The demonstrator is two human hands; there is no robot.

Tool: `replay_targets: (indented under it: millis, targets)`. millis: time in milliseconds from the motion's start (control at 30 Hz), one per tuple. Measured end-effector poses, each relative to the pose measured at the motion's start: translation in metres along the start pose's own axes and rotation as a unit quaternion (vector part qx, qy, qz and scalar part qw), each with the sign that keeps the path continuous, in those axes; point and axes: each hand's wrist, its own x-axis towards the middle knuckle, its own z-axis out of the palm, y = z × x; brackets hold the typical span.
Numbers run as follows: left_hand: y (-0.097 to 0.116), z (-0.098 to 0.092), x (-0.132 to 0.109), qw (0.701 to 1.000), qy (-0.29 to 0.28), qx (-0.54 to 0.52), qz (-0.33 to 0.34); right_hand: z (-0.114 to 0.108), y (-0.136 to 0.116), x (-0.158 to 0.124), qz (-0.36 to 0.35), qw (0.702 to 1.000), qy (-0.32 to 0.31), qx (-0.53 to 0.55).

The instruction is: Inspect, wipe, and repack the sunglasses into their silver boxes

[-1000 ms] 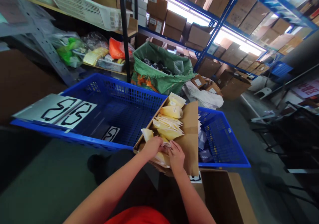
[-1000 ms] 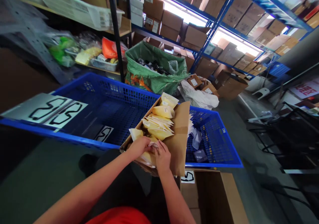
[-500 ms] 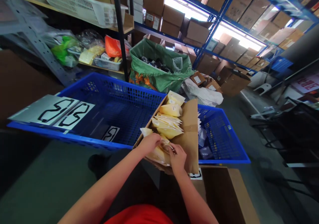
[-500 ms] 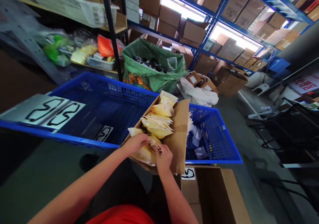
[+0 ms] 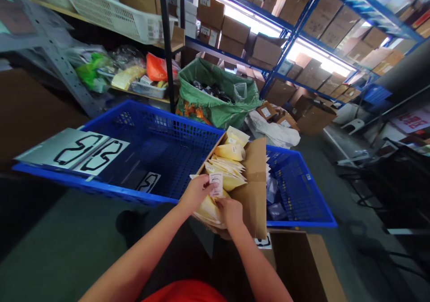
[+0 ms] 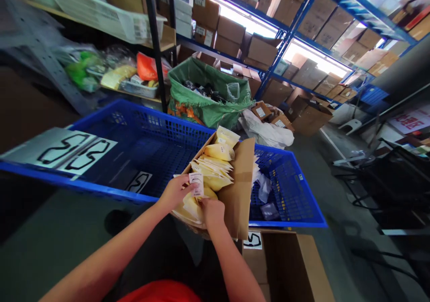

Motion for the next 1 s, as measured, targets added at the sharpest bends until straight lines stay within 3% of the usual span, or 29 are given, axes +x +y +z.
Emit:
replay_targets:
  millis: [100, 233, 433, 567, 833, 933, 1000]
  targets:
    - [0.003, -0.018, -0.013, 0.995, 0.037, -0.085, -0.029, 0.0, -0.005, 0.011, 0.008, 0.998, -0.042, -0.038]
    - [0.011, -0.043, -0.039, 0.977, 0.094, -0.181, -0.059, -0.01, -0.009, 0.01, -0.003, 0.997, -0.044, -0.057]
    - [0.019, -0.071, -0.066, 0.951, 0.157, -0.25, -0.091, -0.034, -0.01, -0.014, -0.037, 0.997, 0.049, -0.039]
    - [0.017, -0.076, -0.075, 0.942, 0.18, -0.265, -0.105, -0.03, -0.018, -0.007, -0.042, 0.994, 0.101, -0.018]
    - [0.005, -0.089, -0.1, 0.95, 0.162, -0.243, -0.108, -0.022, -0.029, 0.016, -0.018, 0.993, 0.114, -0.007]
    - [-0.002, -0.08, -0.092, 0.964, 0.119, -0.215, -0.103, -0.023, -0.03, 0.017, -0.005, 0.994, 0.112, -0.002]
    - [-0.005, -0.065, -0.074, 0.973, 0.077, -0.19, -0.104, -0.023, -0.031, 0.018, -0.004, 0.995, 0.104, 0.0]
